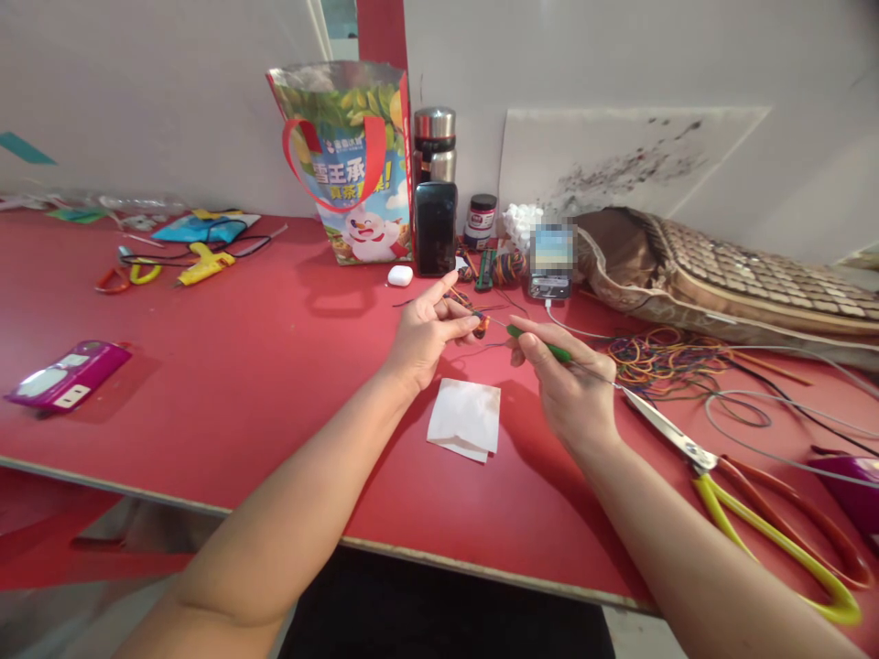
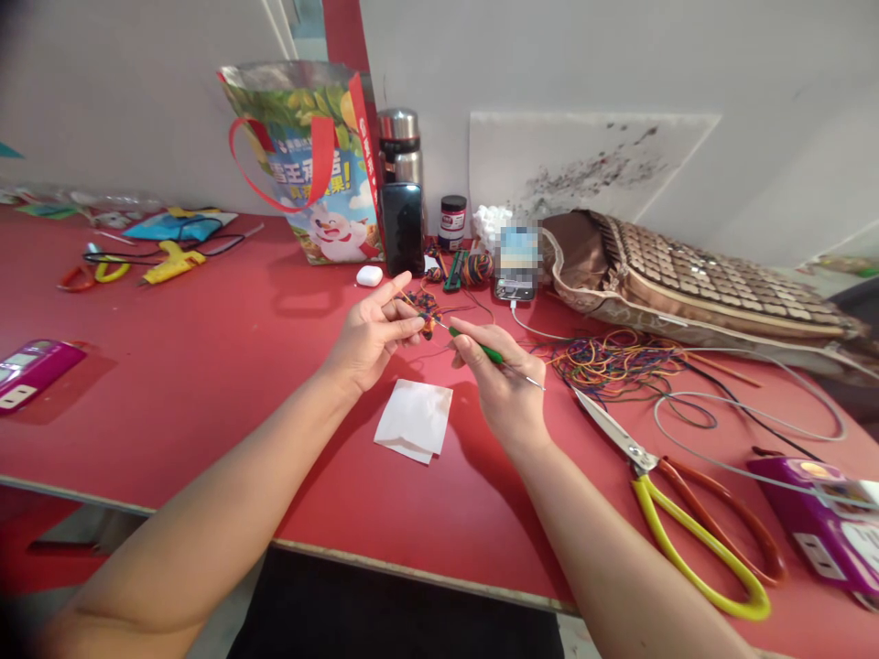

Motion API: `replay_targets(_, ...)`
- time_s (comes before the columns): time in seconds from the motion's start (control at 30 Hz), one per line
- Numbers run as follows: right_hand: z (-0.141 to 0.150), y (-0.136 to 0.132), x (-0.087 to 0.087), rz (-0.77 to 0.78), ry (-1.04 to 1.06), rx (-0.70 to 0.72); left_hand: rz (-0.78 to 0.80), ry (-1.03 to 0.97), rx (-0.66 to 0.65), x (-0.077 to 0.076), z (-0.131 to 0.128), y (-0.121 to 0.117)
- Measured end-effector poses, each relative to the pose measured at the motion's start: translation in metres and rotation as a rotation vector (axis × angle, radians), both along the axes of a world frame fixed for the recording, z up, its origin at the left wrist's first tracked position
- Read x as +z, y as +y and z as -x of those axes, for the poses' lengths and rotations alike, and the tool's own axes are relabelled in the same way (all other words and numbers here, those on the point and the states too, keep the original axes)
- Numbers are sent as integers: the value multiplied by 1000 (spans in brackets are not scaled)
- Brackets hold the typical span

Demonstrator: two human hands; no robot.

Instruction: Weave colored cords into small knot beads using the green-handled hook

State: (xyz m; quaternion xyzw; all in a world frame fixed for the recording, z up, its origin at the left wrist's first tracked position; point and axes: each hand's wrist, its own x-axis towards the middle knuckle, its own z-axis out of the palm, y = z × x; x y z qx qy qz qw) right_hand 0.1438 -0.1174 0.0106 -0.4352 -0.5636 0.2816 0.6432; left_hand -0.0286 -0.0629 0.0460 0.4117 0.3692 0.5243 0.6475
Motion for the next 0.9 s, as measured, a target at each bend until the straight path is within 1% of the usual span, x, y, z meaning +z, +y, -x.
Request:
replay_targets(0.3, 1, -2, 6, -61, -53, 27, -32, 43, 14, 1, 1, 2)
replay_targets(0.53, 1, -2, 7, -99, -89, 39, -22, 51, 5, 0, 2, 3)
replay_targets(0.77, -1, -4, 10, -77, -92, 56, -84, 87, -35, -4, 7, 8)
replay_targets(0.9, -1, -5, 9, -63, -91, 54, -128, 113, -35, -7, 9, 12)
